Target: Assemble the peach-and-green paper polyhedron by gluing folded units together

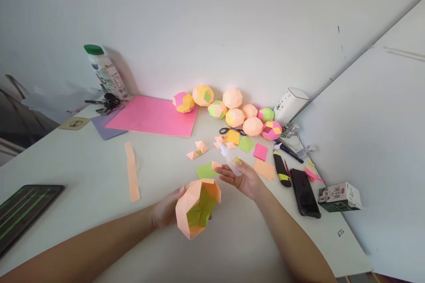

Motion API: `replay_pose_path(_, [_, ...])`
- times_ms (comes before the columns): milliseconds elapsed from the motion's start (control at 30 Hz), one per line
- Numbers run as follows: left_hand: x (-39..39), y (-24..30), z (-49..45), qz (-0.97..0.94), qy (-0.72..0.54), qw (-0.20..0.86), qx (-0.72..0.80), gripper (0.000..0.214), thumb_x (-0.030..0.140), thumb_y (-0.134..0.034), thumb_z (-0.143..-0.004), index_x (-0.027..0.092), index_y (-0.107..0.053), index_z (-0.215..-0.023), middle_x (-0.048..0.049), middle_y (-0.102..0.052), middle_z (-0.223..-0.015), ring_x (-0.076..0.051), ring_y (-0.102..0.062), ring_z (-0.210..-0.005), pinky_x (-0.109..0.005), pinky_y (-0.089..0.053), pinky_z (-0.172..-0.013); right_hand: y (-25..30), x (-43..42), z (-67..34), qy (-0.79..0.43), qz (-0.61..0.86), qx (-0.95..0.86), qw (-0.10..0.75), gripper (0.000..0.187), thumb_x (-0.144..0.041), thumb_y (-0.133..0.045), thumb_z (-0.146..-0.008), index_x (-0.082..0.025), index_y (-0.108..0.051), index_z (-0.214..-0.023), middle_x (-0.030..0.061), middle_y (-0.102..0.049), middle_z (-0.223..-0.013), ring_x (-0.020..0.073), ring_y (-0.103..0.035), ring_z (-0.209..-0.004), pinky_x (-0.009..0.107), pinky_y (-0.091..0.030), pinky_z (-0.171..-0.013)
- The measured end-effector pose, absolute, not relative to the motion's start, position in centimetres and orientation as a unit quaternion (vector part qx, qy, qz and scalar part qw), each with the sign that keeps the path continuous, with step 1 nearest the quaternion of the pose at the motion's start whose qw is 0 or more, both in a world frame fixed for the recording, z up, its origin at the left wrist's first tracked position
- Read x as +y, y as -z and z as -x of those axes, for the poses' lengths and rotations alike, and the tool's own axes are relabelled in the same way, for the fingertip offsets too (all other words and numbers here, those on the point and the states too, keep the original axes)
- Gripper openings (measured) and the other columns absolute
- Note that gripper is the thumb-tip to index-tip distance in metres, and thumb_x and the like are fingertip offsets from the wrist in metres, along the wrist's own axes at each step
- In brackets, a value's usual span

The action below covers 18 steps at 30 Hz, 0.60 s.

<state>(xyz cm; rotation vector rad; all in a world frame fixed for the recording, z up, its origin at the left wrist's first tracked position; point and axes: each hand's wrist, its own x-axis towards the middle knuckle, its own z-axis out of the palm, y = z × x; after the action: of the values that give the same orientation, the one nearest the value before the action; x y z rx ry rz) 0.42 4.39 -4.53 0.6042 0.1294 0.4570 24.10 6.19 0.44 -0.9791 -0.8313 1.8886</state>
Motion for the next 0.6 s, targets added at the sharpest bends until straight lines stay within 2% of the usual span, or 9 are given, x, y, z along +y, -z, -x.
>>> replay_pose_path(167, [4.1, 4.0, -0.2, -0.35, -0.238, 0.903, 0.071, 0.067, 0.058, -0.065, -0.075, 0.015, -0.056, -0.125, -0.0153, -0.066, -0.11, -0.031, -0.062, -0.1, -0.041, -0.046, -0.084, 0.4, 4.5, -25.4, -0.776, 0.381, -0.334, 0.376, 0.034, -0.039, -0.058, -0.087, -0.01, -0.065, -0.103, 0.0173, -0.068, -0.116, 0.027, -0.061, -0.115, 0.04, -0.044, -0.103])
replay_pose_path(333, [4.0, 3.7, -0.2, -0.362, -0.24, 0.897, 0.084, 0.083, 0.055, -0.07, -0.071, 0.022, -0.039, -0.14, -0.0146, -0.059, -0.122, -0.031, -0.059, -0.107, -0.041, -0.047, -0.086, 0.0, 4.4, -25.6, -0.752, 0.379, -0.398, 0.364, 0.021, -0.032, -0.06, -0.089, -0.018, -0.055, -0.104, 0.0143, -0.067, -0.118, 0.0269, -0.062, -0.114, 0.046, -0.045, -0.099])
replay_pose_path(467, [4.0, 3.9, -0.1, -0.384, -0.246, 0.885, 0.098, 0.082, 0.057, -0.07, -0.07, 0.021, -0.041, -0.139, -0.0147, -0.057, -0.123, -0.031, -0.057, -0.108, -0.041, -0.047, -0.087, -0.2, 4.2, -26.1, -0.716, 0.411, -0.443, 0.351, 0.022, -0.033, -0.063, -0.088, -0.02, -0.049, -0.1, 0.0108, -0.069, -0.112, 0.0275, -0.066, -0.106, 0.048, -0.048, -0.093])
replay_pose_path(600, [4.1, 3.9, -0.1, -0.402, -0.254, 0.875, 0.095, 0.078, 0.055, -0.068, -0.073, 0.021, -0.041, -0.138, -0.0141, -0.056, -0.123, -0.03, -0.056, -0.107, -0.041, -0.046, -0.088, -0.1, 4.1, -26.5, -0.696, 0.418, -0.473, 0.34, 0.028, -0.038, -0.064, -0.087, -0.02, -0.046, -0.099, 0.0103, -0.07, -0.106, 0.0267, -0.07, -0.097, 0.044, -0.053, -0.082])
